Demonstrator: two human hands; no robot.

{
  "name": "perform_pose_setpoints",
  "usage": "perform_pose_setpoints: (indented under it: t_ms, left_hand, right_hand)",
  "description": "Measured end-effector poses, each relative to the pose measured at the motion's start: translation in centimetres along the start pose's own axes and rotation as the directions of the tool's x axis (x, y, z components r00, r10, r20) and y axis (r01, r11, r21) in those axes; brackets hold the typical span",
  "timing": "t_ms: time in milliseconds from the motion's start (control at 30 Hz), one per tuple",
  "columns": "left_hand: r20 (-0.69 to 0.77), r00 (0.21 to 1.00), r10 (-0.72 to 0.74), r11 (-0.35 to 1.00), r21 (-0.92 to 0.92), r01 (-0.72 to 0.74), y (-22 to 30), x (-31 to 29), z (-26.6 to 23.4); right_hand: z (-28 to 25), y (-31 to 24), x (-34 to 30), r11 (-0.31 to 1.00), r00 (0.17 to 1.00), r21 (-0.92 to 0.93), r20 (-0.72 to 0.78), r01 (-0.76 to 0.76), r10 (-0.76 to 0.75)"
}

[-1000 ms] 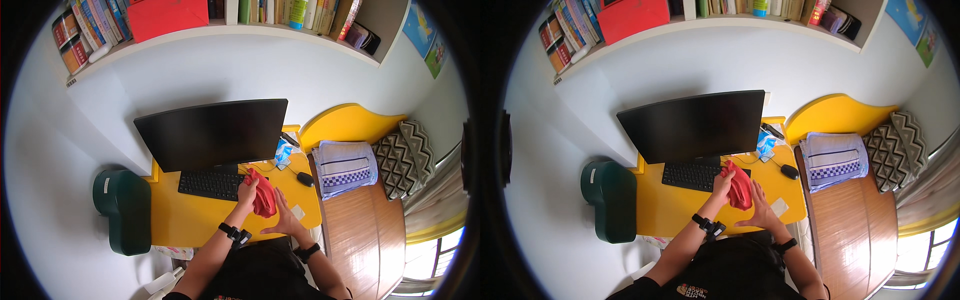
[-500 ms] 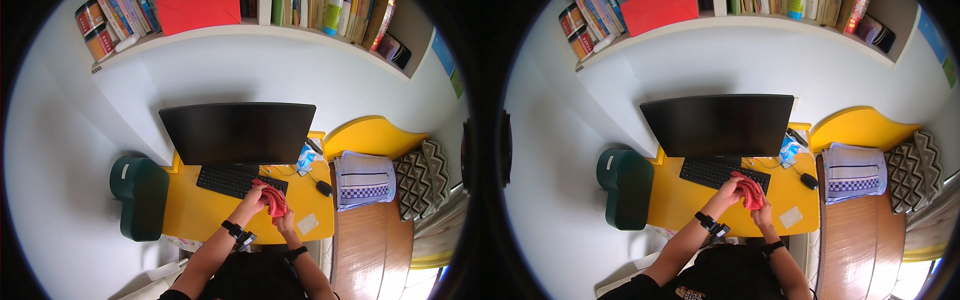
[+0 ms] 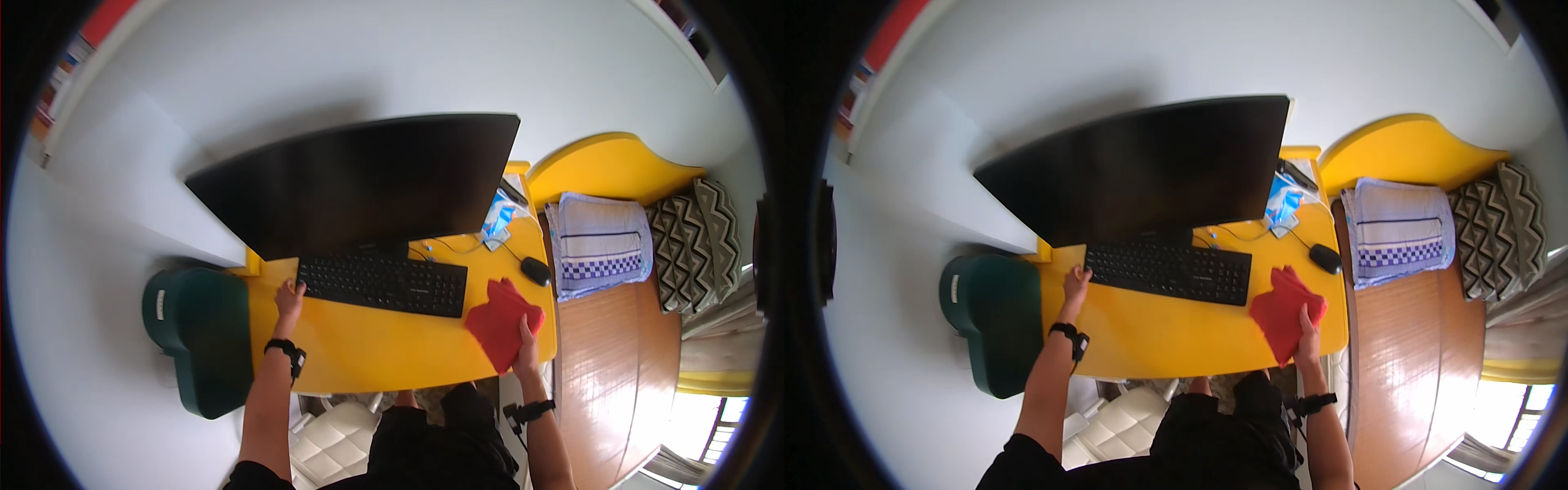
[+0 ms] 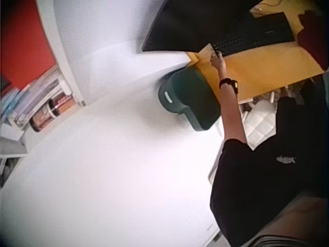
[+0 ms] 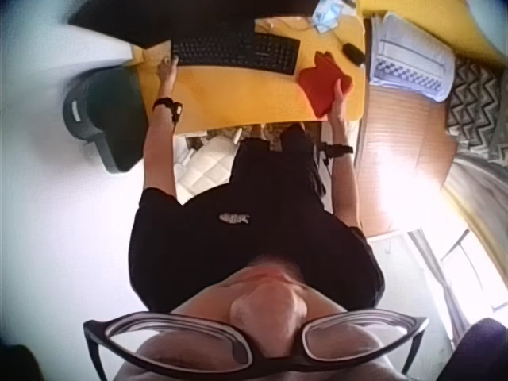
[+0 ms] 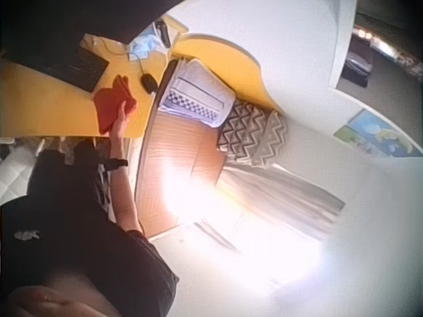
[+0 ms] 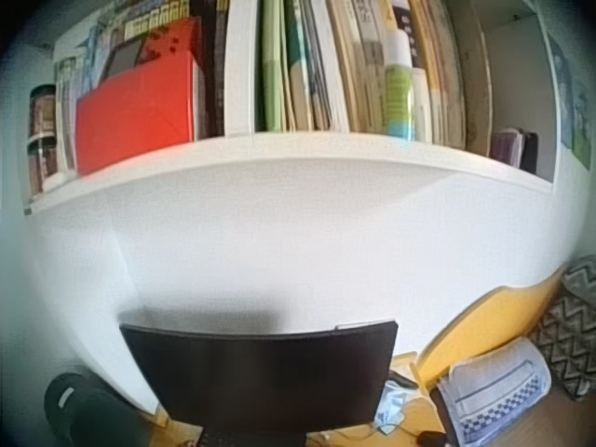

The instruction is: The user rinses a red cloth in a bathroom sink, then carries it to a bedroom and wipes down a yellow desk and a computer keyboard.

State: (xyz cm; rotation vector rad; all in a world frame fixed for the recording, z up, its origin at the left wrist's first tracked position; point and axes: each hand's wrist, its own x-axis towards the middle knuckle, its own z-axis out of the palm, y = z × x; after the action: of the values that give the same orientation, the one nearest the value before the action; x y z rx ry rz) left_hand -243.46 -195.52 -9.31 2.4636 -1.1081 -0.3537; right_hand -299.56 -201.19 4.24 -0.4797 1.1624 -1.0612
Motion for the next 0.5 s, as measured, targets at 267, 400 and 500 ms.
perform_pose_setpoints:
  t_ms: [267, 400, 500]
  left_hand:
    - [0.172, 0.970, -0.173, 0.975, -0.110, 0.193, 3.1, -4.3, 1.2]
    - [0.164, 0.956, -0.243, 0.946, -0.177, 0.270, 1.5, -11.0, 0.9]
    - [0.023, 0.981, -0.194, 0.908, -0.374, 0.189, 0.0, -13.7, 0.8]
  right_hand:
    - [5.2, 6.2, 5.2, 0.627, 0.926, -0.721, 0.057, 0.296, -0.372]
    - [8.5, 8.4, 7.5, 0.505, 0.817, -0.755, 0.070, 0.418, -0.572]
    - [7.0, 5.3, 8.1, 0.737, 0.903, -0.664, -0.232, 0.124, -0.361]
